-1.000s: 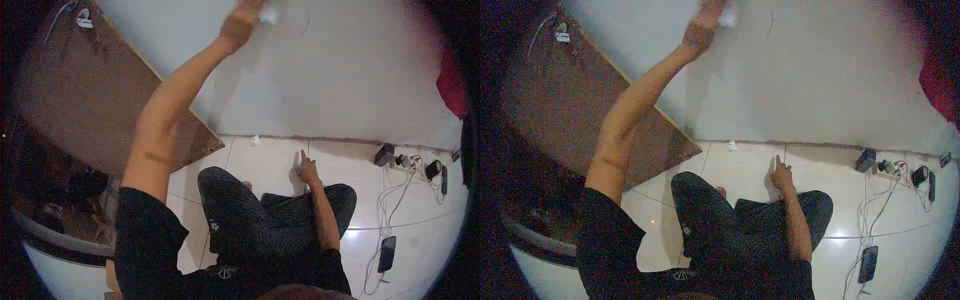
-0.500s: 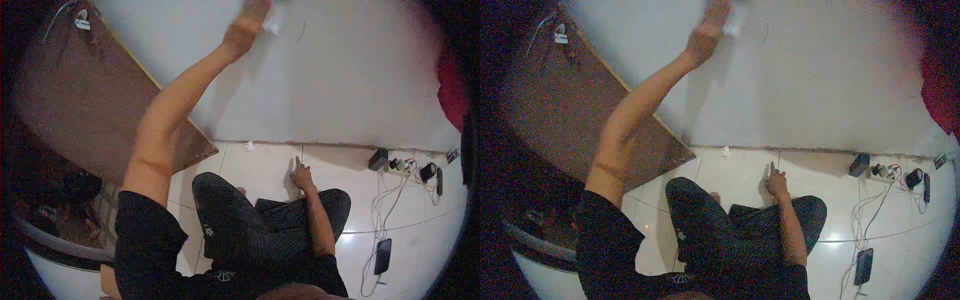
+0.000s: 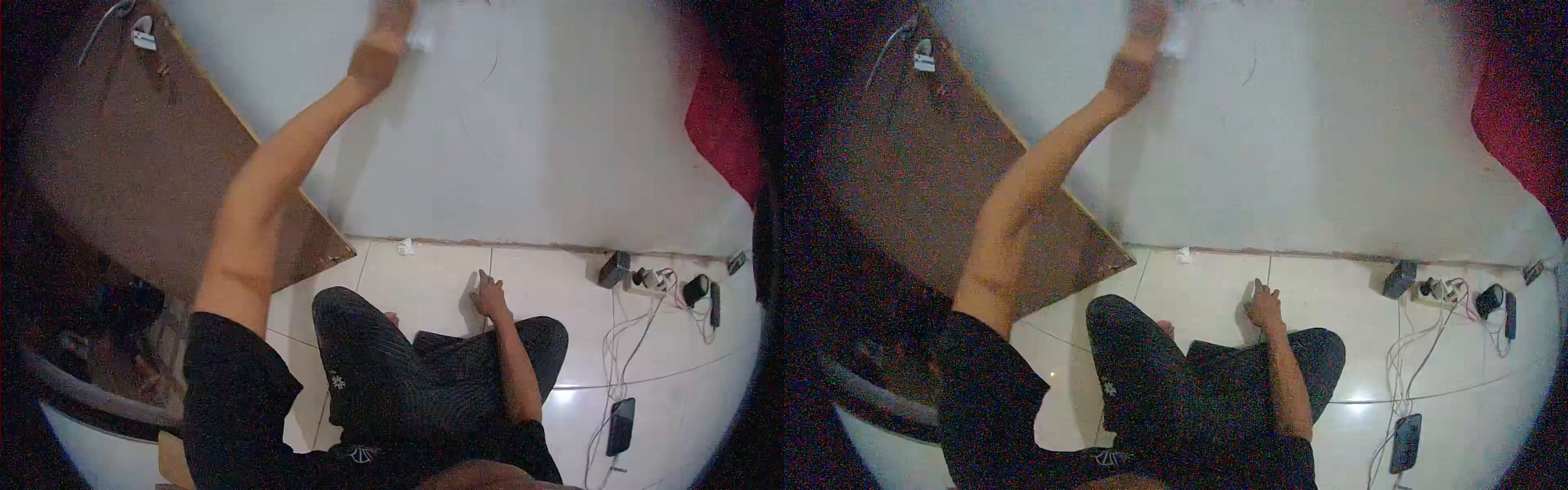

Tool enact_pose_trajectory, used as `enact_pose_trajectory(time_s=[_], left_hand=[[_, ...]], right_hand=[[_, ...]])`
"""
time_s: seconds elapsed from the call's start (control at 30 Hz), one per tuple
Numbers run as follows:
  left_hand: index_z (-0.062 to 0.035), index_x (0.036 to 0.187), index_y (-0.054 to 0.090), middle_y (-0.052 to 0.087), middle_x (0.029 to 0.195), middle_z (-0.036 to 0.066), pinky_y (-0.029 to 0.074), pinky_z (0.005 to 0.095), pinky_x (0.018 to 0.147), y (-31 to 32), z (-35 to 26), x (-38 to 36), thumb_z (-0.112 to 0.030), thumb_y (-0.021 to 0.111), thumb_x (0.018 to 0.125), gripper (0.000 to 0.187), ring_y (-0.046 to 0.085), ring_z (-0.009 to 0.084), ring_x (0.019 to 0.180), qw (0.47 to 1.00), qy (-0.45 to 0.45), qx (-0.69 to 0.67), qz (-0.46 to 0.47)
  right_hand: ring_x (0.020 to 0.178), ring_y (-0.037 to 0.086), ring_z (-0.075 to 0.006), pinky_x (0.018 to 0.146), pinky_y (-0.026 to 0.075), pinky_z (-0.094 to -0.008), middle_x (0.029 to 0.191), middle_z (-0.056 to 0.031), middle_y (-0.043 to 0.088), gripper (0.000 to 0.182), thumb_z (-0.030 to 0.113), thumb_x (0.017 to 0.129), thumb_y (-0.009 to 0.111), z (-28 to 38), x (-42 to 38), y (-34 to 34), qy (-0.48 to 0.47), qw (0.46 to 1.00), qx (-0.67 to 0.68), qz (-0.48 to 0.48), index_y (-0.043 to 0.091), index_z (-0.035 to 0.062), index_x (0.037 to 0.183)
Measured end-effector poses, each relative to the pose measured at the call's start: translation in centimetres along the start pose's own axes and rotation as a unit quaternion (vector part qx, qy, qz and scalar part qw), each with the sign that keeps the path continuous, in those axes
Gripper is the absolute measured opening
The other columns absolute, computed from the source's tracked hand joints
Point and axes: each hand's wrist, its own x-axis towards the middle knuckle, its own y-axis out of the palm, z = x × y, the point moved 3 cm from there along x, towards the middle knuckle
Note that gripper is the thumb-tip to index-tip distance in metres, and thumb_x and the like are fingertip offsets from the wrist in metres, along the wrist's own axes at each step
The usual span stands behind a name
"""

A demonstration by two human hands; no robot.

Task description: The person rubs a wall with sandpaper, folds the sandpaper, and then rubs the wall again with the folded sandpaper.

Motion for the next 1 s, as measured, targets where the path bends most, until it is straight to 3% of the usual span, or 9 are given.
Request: enact_pose_trajectory(time_s=[0.1,0.17,0.33,0.43,0.53,0.63,0.7,0.8,1.0], left_hand=[[0.0008,0.137,0.045,0.05,0.138,0.017,0.049,0.0353,0.099,-1.8,-0.3,0.7,0.002,0.053,0.082,0.055,0.055,0.031,0.121,0.974,0.215,-0.053,0.041],[0.0013,0.135,0.047,0.052,0.136,0.017,0.049,0.0361,0.099,-2.7,1.6,1.1,0.001,0.053,0.083,0.052,0.057,0.0307,0.118,0.998,-0.052,-0.005,-0.03],[0.0004,0.136,0.046,0.047,0.142,0.015,0.042,0.0356,0.107,-0.6,-3.2,-1.8,-0.002,0.052,0.085,0.052,0.047,0.0278,0.13,0.992,0.094,-0.028,0.077],[-0.0028,0.14,0.044,0.044,0.145,0.015,0.038,0.0365,0.11,0.3,-10.9,-8.2,-0.003,0.054,0.084,0.056,0.043,0.0282,0.133,0.958,0.037,-0.192,0.208],[-0.0036,0.142,0.04,0.046,0.142,0.017,0.041,0.0381,0.107,-4.6,-22.0,-10.8,-0.004,0.058,0.084,0.06,0.049,0.0313,0.127,0.76,-0.255,-0.485,0.351],[-0.0035,0.143,0.036,0.051,0.136,0.018,0.052,0.0431,0.096,-3.5,-31.3,-16.7,-0.006,0.058,0.09,0.057,0.055,0.0328,0.12,0.683,-0.42,-0.559,0.21],[-0.0035,0.142,0.034,0.054,0.13,0.018,0.06,0.0459,0.081,-5.8,-35.5,-17.5,-0.01,0.052,0.096,0.05,0.059,0.0325,0.114,0.181,-0.671,-0.719,0.017],[-0.0028,0.14,0.036,0.053,0.13,0.014,0.062,0.0484,0.073,-6.9,-39.5,-19.7,-0.013,0.053,0.096,0.048,0.06,0.0336,0.113,0.113,-0.668,-0.736,-0.023],[-0.0069,0.137,0.042,0.054,0.13,0.011,0.061,0.0501,0.074,-7.7,-42.2,-20.2,-0.011,0.058,0.093,0.048,0.06,0.0308,0.113,0.074,-0.65,-0.756,-0.037]], right_hand=[[0.104,0.051,-0.0537,0.091,0.044,-0.0585,0.122,-0.032,0.052,0.081,0.031,0.084,0.067,-0.9,0.6,0.9,0.004,1.0,-0.001,-0.003,0.023,-0.0003,0.145],[0.103,0.051,-0.0534,0.091,0.044,-0.0582,0.121,-0.0322,0.052,0.082,0.03,0.084,0.066,-1.2,1.0,1.3,-0.001,1.0,-0.008,-0.01,0.022,0.0003,0.146],[0.103,0.052,-0.0524,0.093,0.044,-0.0568,0.119,-0.0309,0.054,0.081,0.028,0.084,0.065,-0.6,0.3,0.9,-0.006,1.0,-0.004,-0.024,0.021,0.0033,0.148],[0.105,0.053,-0.0518,0.091,0.044,-0.0577,0.117,-0.0284,0.057,0.077,0.026,0.086,0.064,0.0,-0.5,-1.2,0.022,1.0,0.008,0.006,0.023,0.0063,0.148],[0.114,0.053,-0.0428,0.09,0.047,-0.0527,0.124,-0.0268,0.055,0.074,0.029,0.089,0.062,-0.8,0.1,-1.7,-0.006,0.995,0.079,-0.061,0.024,0.0059,0.147],[0.11,0.058,-0.0289,0.092,0.046,-0.0437,0.125,-0.023,0.058,0.058,0.027,0.094,0.057,0.6,-1.2,-5.3,0.025,0.928,0.363,-0.082,0.035,0.007,0.144],[0.102,0.061,-0.0267,0.09,0.048,-0.0411,0.121,-0.0173,0.062,0.05,0.027,0.096,0.056,2.3,-3.2,-7.4,-0.017,0.82,0.565,-0.093,0.042,0.005,0.139],[0.097,0.062,-0.0233,0.085,0.051,-0.0378,0.122,-0.0141,0.061,0.048,0.028,0.097,0.055,5.1,-6.8,-7.5,0.087,0.691,0.716,-0.048,0.044,0.0045,0.137],[0.095,0.062,-0.0165,0.087,0.05,-0.0321,0.11,-0.0101,0.064,0.039,0.023,0.096,0.058,6.7,-10.1,-4.4,0.17,0.781,0.6,-0.036,0.055,0.0027,0.129]])
